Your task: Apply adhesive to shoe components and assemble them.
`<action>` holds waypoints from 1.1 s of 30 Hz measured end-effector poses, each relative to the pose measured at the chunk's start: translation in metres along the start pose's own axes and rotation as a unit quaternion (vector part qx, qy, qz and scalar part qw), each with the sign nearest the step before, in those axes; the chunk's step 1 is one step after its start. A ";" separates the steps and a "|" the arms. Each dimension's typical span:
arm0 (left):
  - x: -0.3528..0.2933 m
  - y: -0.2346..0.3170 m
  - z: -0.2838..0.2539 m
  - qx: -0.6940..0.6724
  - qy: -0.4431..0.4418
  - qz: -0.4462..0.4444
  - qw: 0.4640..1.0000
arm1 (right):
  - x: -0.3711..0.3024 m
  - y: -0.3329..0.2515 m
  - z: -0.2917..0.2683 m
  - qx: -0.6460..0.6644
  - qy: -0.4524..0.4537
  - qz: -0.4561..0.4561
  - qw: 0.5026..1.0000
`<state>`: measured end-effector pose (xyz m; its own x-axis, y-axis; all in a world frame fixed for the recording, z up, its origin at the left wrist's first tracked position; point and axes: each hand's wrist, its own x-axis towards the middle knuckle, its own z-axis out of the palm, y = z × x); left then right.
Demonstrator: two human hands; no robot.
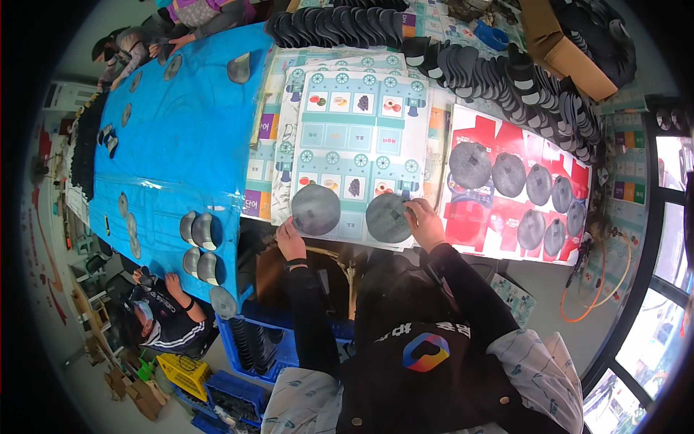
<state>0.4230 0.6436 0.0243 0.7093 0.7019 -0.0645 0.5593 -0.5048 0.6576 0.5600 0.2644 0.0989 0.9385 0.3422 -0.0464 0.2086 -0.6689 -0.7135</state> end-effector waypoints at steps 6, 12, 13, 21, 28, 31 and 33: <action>-0.006 0.016 -0.006 -0.393 -0.023 -0.354 0.848 | 0.000 0.000 -0.005 0.011 -0.004 -0.006 1.000; 0.006 -0.028 -0.016 -0.428 0.015 -0.376 0.822 | 0.001 -0.009 -0.014 0.092 -0.041 0.033 0.994; 0.002 -0.028 -0.004 -0.482 0.165 -0.221 0.832 | -0.002 -0.005 -0.021 0.114 -0.040 0.015 0.993; -0.072 0.116 0.067 -0.057 -0.047 0.028 0.997 | -0.108 0.137 -0.186 0.059 -0.030 0.179 0.982; -0.212 0.349 0.208 -0.107 -0.293 0.271 0.911 | -0.250 0.289 -0.359 -0.042 0.118 0.351 0.928; -0.267 0.430 0.271 0.011 -0.313 0.394 0.864 | -0.277 0.341 -0.413 -0.103 0.169 0.338 0.920; -0.296 0.474 0.314 0.008 -0.293 0.444 0.847 | -0.281 0.368 -0.437 -0.160 0.176 0.317 0.918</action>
<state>0.6130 0.0390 0.1192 0.9419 -0.3247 0.0858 -0.3033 -0.7128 0.6323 0.4936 -0.3665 0.1544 0.9183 -0.3796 -0.1126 -0.3929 -0.8386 -0.3772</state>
